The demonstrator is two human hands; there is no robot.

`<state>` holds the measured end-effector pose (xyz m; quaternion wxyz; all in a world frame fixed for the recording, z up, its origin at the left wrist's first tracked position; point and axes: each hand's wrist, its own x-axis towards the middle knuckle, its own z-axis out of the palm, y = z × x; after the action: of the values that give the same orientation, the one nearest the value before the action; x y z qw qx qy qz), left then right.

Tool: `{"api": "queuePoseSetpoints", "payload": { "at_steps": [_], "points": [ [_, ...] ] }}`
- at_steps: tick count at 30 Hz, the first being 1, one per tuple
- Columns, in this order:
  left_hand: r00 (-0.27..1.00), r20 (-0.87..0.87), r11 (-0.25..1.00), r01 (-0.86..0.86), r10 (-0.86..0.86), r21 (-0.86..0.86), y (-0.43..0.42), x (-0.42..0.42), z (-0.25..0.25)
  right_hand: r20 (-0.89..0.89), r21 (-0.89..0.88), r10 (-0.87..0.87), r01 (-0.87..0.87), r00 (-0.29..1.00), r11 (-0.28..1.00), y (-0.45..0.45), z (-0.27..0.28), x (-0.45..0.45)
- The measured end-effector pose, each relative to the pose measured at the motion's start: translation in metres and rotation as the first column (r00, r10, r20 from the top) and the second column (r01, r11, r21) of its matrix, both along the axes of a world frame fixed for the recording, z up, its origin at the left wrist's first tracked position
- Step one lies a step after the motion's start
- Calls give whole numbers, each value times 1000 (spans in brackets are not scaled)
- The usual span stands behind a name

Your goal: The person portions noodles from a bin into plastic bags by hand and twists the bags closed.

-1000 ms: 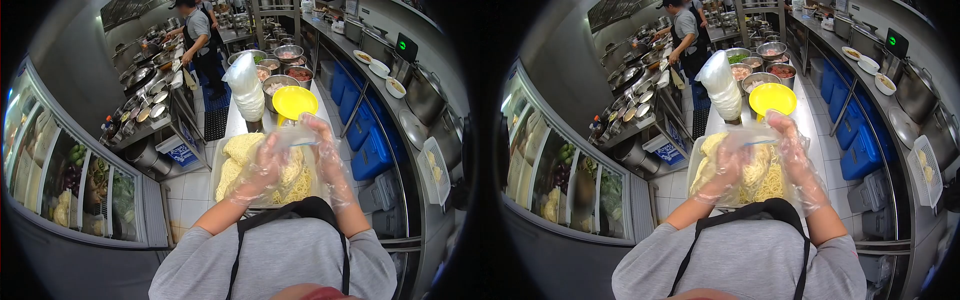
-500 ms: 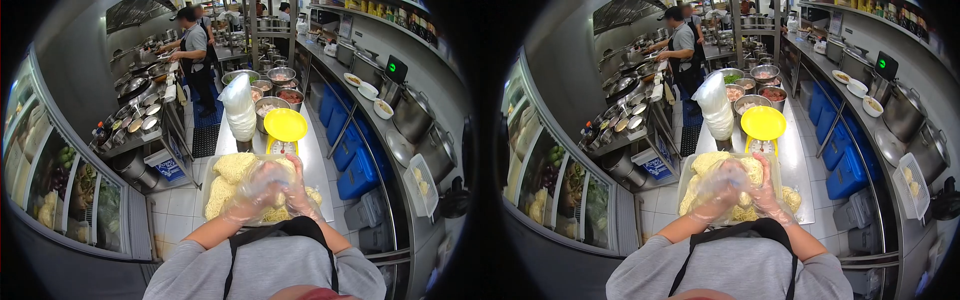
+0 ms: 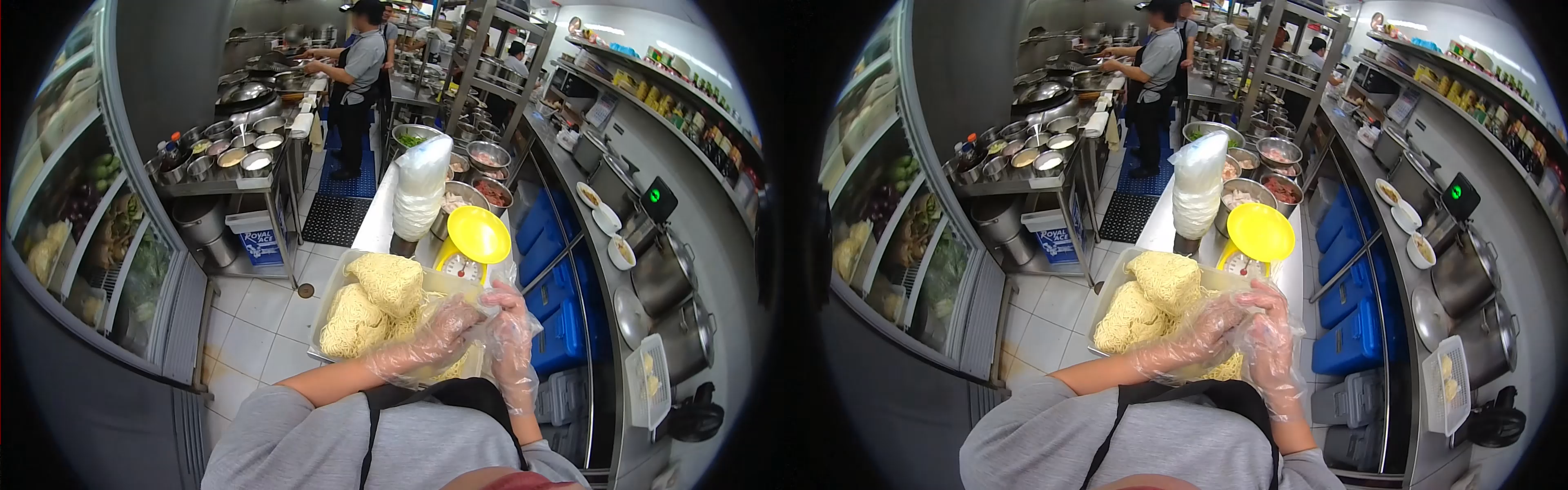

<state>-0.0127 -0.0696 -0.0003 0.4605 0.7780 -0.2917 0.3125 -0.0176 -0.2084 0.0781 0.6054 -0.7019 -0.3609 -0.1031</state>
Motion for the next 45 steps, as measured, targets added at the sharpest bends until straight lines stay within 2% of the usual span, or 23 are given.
{"api": "queuePoseSetpoints", "payload": {
  "at_steps": [2,4,6,7,8,9,11,13,14,17,20,21,23,25,27,29,31,33,35,38,39,41,45],
  "points": [
    [998,-44,998,51,-53,-33,2,-4,10,56,-1,19,-19,998,1000,-4,-8,13],
    [978,-168,933,55,-122,-356,5,-7,17,103,-7,34,-34,994,999,-3,-14,16],
    [995,-85,904,7,-48,-428,9,-16,26,-221,300,38,31,974,953,12,-18,13],
    [999,-44,886,-12,-9,-464,11,-18,26,-220,292,40,26,975,956,17,-24,13],
    [999,-5,866,-31,33,-499,13,-19,26,-373,387,142,14,917,922,20,-34,13],
    [979,55,932,-170,197,-322,15,-20,23,-504,479,251,25,826,877,20,-46,16],
    [930,138,935,-323,342,-144,17,-25,24,-625,465,258,86,736,881,22,-59,14],
    [992,88,955,-57,86,-292,18,-32,30,-614,452,279,40,738,891,30,-52,0],
    [993,86,954,-55,83,-295,19,-29,25,-600,446,272,32,752,895,43,-33,-11],
    [984,18,984,-177,177,-6,25,-24,19,-529,366,203,5,824,931,42,-48,-10],
    [971,220,995,-87,93,-41,38,-37,60,-547,323,76,126,834,938,46,-72,1],
    [997,-73,1000,12,-10,26,42,-37,72,-549,311,34,166,835,936,50,-71,2],
    [925,-368,990,125,-96,58,41,-33,70,-496,362,58,146,866,921,54,-65,-4],
    [958,55,959,-284,282,15,32,-11,36,-443,271,65,65,894,961,49,-66,6],
    [929,163,938,-343,331,50,37,23,-10,-388,171,76,-9,919,985,34,-76,20],
    [884,280,910,-408,374,75,39,29,-14,-306,45,42,-30,951,999,27,-61,19],
    [924,300,959,-272,239,75,37,5,12,-250,-3,85,-88,965,996,38,-12,2],
    [935,314,977,-196,162,80,34,3,19,-259,20,-13,19,966,1000,33,-5,8],
    [970,-96,974,222,-225,-32,22,11,20,-261,24,-65,74,963,997,23,-3,12],
    [995,97,995,0,-10,98,23,4,23,-357,500,124,77,926,862,11,8,10],
    [977,199,981,-105,72,160,26,0,26,-358,503,122,81,926,861,7,8,12],
    [973,223,983,-91,54,162,30,3,26,-351,630,300,-13,887,776,0,8,13],
    [970,234,986,32,-70,161,27,13,23,-459,638,314,62,831,768,-5,14,20]
  ]
}}
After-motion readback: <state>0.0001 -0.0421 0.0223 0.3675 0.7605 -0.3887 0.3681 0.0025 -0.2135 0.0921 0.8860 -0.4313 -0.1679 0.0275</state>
